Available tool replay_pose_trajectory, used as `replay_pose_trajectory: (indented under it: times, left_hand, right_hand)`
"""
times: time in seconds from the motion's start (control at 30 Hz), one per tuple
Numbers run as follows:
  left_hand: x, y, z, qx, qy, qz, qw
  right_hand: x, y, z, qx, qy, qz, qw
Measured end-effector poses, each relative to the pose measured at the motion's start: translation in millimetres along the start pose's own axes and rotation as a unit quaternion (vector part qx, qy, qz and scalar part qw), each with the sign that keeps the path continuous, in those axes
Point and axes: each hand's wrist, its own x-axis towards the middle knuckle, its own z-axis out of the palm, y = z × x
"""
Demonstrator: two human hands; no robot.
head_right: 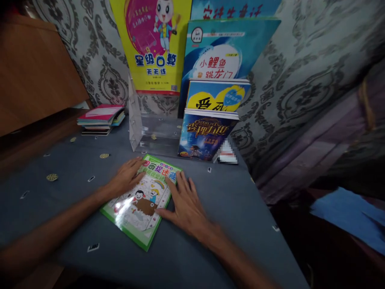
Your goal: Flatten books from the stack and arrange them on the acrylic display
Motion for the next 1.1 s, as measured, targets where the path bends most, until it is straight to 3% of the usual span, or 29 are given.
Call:
replay_pose_trajectory:
  times: [0.1,0.2,0.33,0.43,0.5,0.57,0.77,0.9,1.0,1.1]
  left_hand:
    - [3.0,-2.4,-7.4,-0.119,0.013,-0.027,0.992]
    - [7.3,-5.7,-15.1,-0.3,0.019,-0.091,0.949]
    - [9.0,-5.0,-20.2,-0.504,0.018,-0.211,0.838]
    - [6.5,2.1,-20.9,-0.594,-0.037,-0.298,0.746]
    - [4.8,7.9,-21.4,-0.637,-0.073,-0.32,0.697]
    - [3.8,12.7,-22.0,-0.664,-0.081,-0.325,0.668]
    - [4.3,17.4,-21.3,-0.68,-0.063,-0.337,0.648]
    - [4.2,19.3,-21.0,-0.684,-0.042,-0.333,0.648]
    - [4.4,21.8,-22.0,-0.684,-0.032,-0.318,0.655]
    - [4.3,22.9,-22.7,-0.685,-0.02,-0.31,0.659]
  right_hand:
    - [-5.0,-1.6,2.1,0.009,0.003,-0.017,1.0]
    - [-7.1,-0.6,3.9,0.02,0.013,-0.028,0.999]
    - [-7.1,2.3,4.3,0.025,0.02,-0.032,0.999]
    - [-7.9,4.1,2.0,0.029,0.011,-0.039,0.999]
    - [-9.5,5.6,0.6,0.032,0.009,-0.042,0.999]
    - [-11.7,7.4,0.2,0.037,0.013,-0.041,0.998]
    - [-14.2,10.3,2.9,0.08,0.036,0.002,0.996]
    - [-10.1,9.3,2.6,0.185,0.1,0.076,0.975]
    - [-6.2,8.2,-0.2,0.342,0.126,0.149,0.919]
    - [-2.2,6.0,-6.3,0.514,0.06,0.2,0.832]
